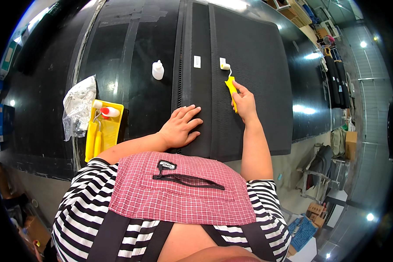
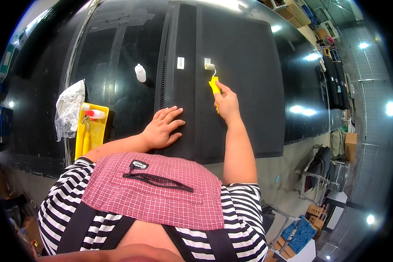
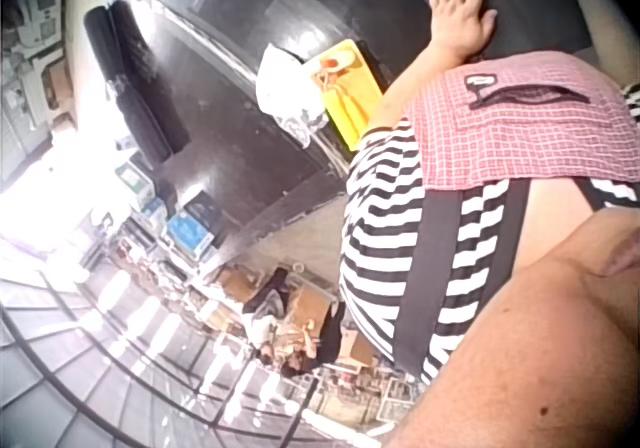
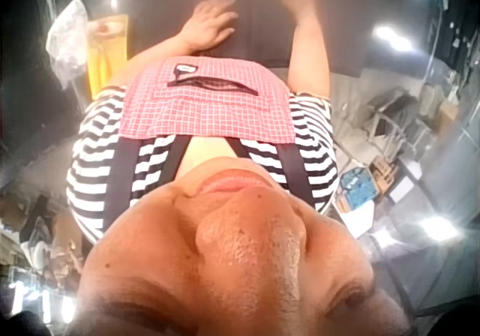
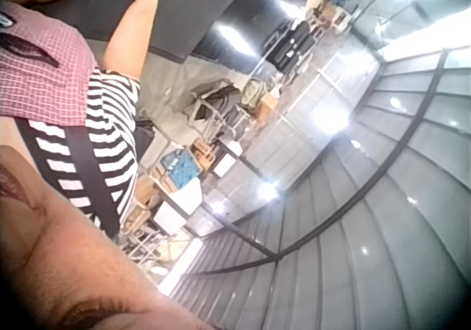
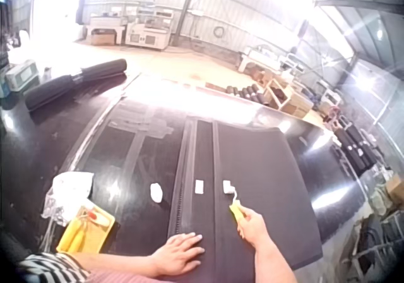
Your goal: The person places a black car mat on a table and applies adhesive from a bottle to specific spots. They then use a roller to press down the adhesive and attach a patterned mat layer. The person folds the assembled mat and places it on a stack before retrieving a blue protective strip.
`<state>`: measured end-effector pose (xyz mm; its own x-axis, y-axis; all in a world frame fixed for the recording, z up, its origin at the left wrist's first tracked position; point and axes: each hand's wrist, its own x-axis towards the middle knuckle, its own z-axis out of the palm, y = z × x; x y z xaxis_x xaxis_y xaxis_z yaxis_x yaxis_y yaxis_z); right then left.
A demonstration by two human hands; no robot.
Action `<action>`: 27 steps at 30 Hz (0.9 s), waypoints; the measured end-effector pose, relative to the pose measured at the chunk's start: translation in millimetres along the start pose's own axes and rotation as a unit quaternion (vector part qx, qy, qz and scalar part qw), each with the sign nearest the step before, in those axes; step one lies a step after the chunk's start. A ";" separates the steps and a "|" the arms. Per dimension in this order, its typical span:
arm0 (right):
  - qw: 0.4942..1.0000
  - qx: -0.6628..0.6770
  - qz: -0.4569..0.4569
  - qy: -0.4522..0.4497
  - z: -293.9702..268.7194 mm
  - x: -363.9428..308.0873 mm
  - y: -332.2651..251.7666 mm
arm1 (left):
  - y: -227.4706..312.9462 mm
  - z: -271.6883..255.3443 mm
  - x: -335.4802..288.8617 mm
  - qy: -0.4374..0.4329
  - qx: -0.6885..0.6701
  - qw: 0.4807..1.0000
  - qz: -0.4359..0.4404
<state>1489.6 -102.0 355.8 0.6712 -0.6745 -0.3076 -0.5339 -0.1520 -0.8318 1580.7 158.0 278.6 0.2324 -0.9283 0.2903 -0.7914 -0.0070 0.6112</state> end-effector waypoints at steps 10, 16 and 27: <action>1.000 0.010 0.003 0.011 -2.1 -18.7 -1.3 | -0.2 0.3 -1.1 -0.005 0.000 1.000 -0.002; 0.997 0.057 -0.042 0.035 -3.0 -19.3 -10.4 | -1.2 1.0 -1.1 -0.004 0.002 1.000 0.001; 1.000 0.025 0.006 0.008 5.4 -24.2 -4.5 | -1.3 1.3 -1.6 0.021 -0.004 1.000 0.011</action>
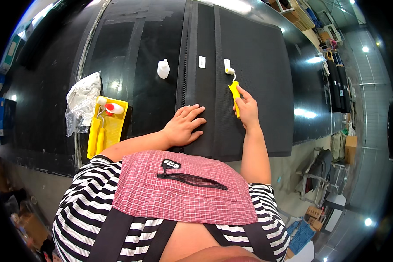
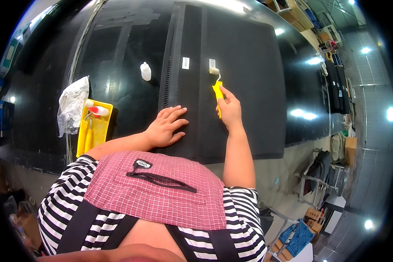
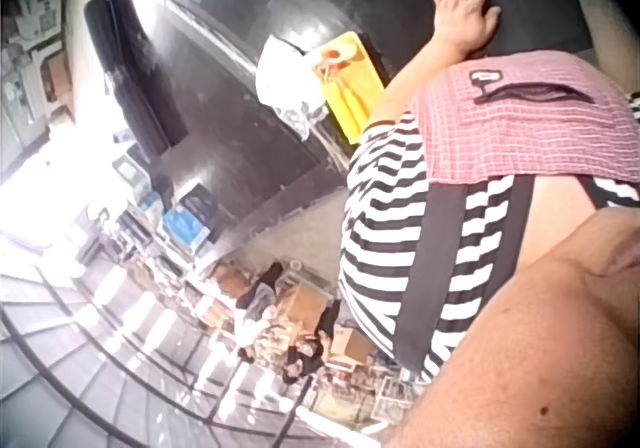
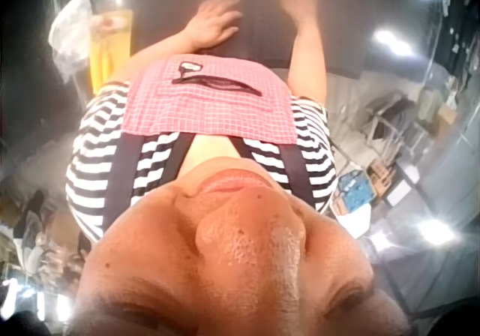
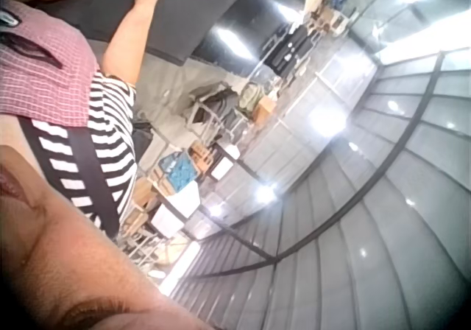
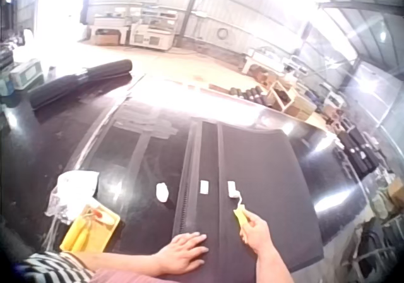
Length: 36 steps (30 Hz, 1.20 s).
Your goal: The person places a black car mat on a table and applies adhesive from a bottle to specific spots. They then use a roller to press down the adhesive and attach a patterned mat layer. The person folds the assembled mat and places it on a stack before retrieving a blue protective strip.
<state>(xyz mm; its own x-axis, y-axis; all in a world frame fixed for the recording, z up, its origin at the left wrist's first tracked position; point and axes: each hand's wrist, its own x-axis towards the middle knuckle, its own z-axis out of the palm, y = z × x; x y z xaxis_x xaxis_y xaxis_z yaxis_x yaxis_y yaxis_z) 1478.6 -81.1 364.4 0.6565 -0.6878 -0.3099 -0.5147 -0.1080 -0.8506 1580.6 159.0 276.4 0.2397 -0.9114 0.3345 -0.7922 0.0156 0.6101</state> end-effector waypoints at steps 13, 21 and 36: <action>0.987 0.088 -0.102 -0.089 75.2 -38.4 2.2 | -6.9 4.9 -3.4 0.038 -0.005 0.999 0.034; 0.981 -0.137 -0.137 -0.009 81.5 23.5 6.4 | -3.0 7.2 -9.0 0.051 0.007 0.998 0.033; 0.981 -0.120 -0.153 0.002 83.3 20.3 7.4 | 1.4 5.1 -9.8 0.060 0.035 0.997 0.034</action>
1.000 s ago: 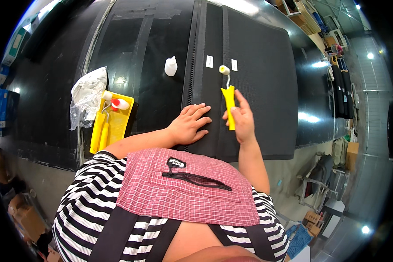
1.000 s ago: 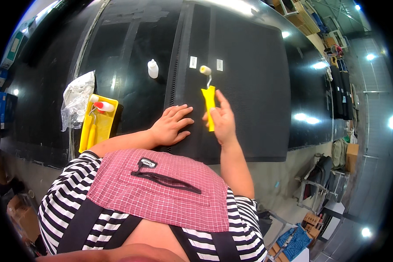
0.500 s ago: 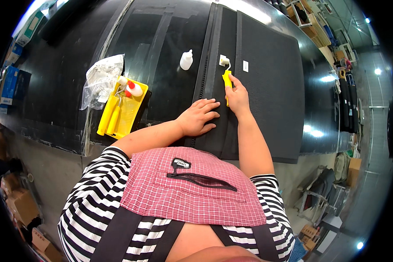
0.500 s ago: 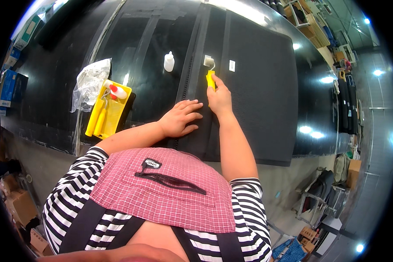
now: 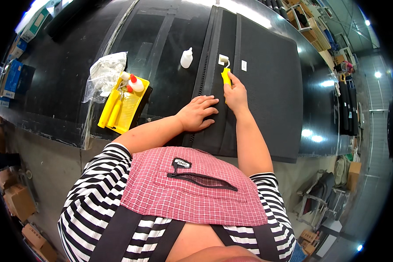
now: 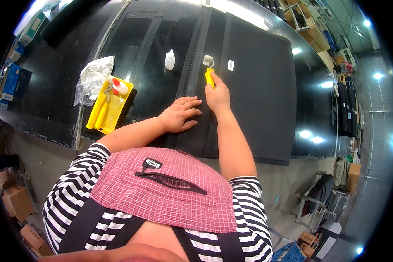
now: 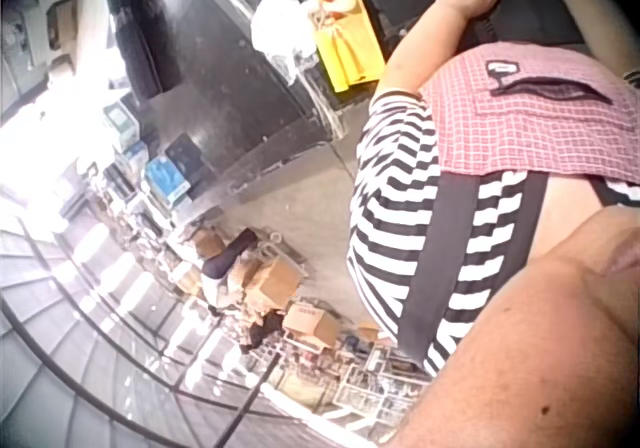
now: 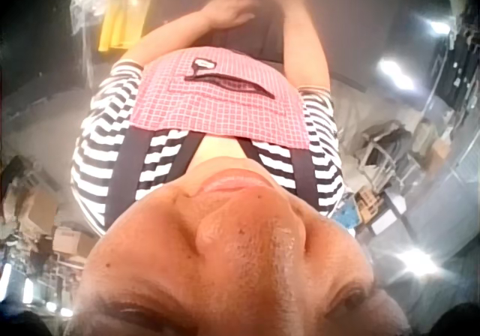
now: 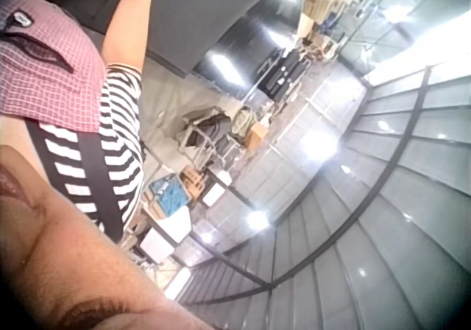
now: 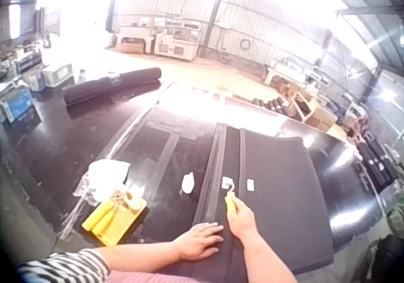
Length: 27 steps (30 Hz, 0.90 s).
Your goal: The person places a black car mat on a table and applies adhesive from a bottle to specific spots. They then use a roller to press down the adhesive and attach a patterned mat layer. The person folds the assembled mat and places it on a stack before retrieving a blue protective strip.
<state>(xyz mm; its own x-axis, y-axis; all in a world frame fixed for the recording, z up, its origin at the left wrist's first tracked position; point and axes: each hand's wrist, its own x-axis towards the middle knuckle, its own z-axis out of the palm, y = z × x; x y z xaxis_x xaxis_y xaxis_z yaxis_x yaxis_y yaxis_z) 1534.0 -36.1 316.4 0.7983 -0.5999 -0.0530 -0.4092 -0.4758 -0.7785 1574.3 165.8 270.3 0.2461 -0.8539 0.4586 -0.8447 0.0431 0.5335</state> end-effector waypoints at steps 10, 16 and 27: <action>0.999 -0.013 0.046 -0.016 7.9 -4.1 3.5 | -1.2 2.0 -2.1 -0.009 -0.014 1.000 -0.004; 1.000 -0.010 0.020 -0.004 4.0 -8.2 16.3 | -1.7 1.3 1.4 -0.007 -0.018 1.000 0.003; 0.962 0.243 0.027 -0.124 -6.3 -72.0 -24.5 | -1.7 -0.6 -18.5 -0.005 -0.058 0.997 0.056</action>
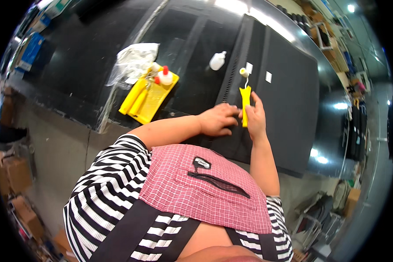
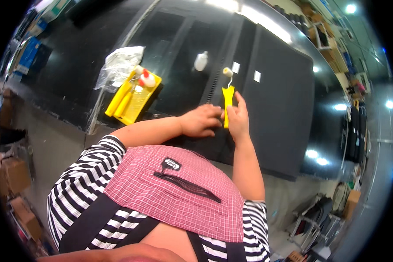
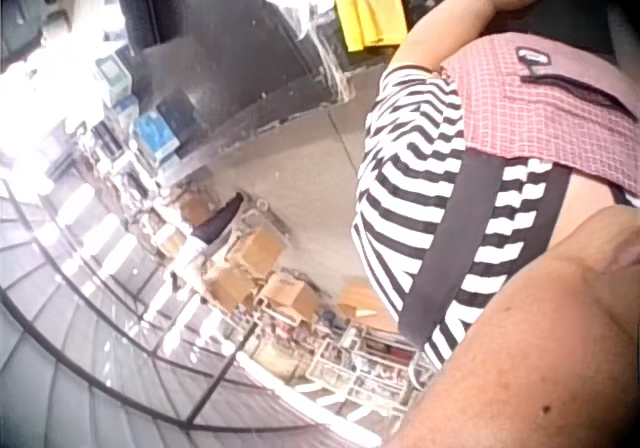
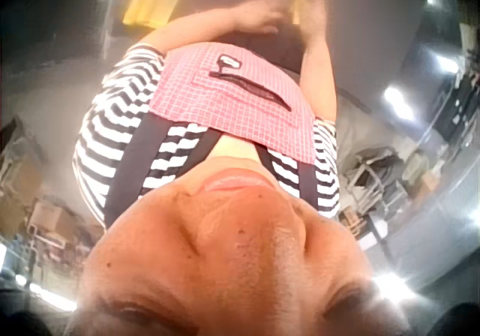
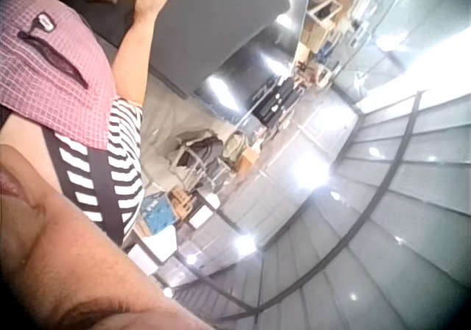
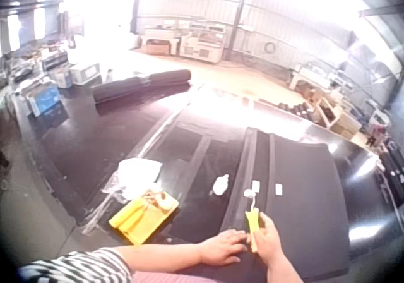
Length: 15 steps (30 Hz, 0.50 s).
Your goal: The person places a black car mat on a table and applies adhesive from a bottle to specific spots. They then use a roller to press down the adhesive and attach a patterned mat layer. The person folds the assembled mat and places it on a stack before retrieving a blue protective strip.
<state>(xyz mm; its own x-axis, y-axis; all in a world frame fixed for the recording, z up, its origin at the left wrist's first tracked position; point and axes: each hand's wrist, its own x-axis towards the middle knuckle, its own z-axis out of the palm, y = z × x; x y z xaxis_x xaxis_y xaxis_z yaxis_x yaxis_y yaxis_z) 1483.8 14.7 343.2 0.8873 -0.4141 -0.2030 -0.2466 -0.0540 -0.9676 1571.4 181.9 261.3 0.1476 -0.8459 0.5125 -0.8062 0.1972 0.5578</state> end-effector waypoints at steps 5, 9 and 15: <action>0.987 0.095 0.069 -0.113 62.3 -19.3 12.8 | 42.8 -19.5 -54.3 -0.107 -0.150 0.982 0.052; 0.986 -0.142 -0.050 -0.069 134.9 13.6 33.1 | 37.5 -37.7 -86.3 -0.097 -0.203 0.972 -0.067; 0.958 -0.264 -0.023 -0.107 147.7 26.9 29.2 | 56.0 -47.7 -69.1 -0.174 -0.233 0.944 -0.157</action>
<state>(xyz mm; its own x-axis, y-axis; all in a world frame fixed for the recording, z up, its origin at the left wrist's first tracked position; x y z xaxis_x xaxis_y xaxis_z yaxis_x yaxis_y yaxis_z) 1558.0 136.1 287.3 0.9476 -0.2070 -0.2432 -0.3181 -0.5440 -0.7765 1543.3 275.0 288.3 0.0753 -0.9945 0.0733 -0.4033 0.0369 0.9143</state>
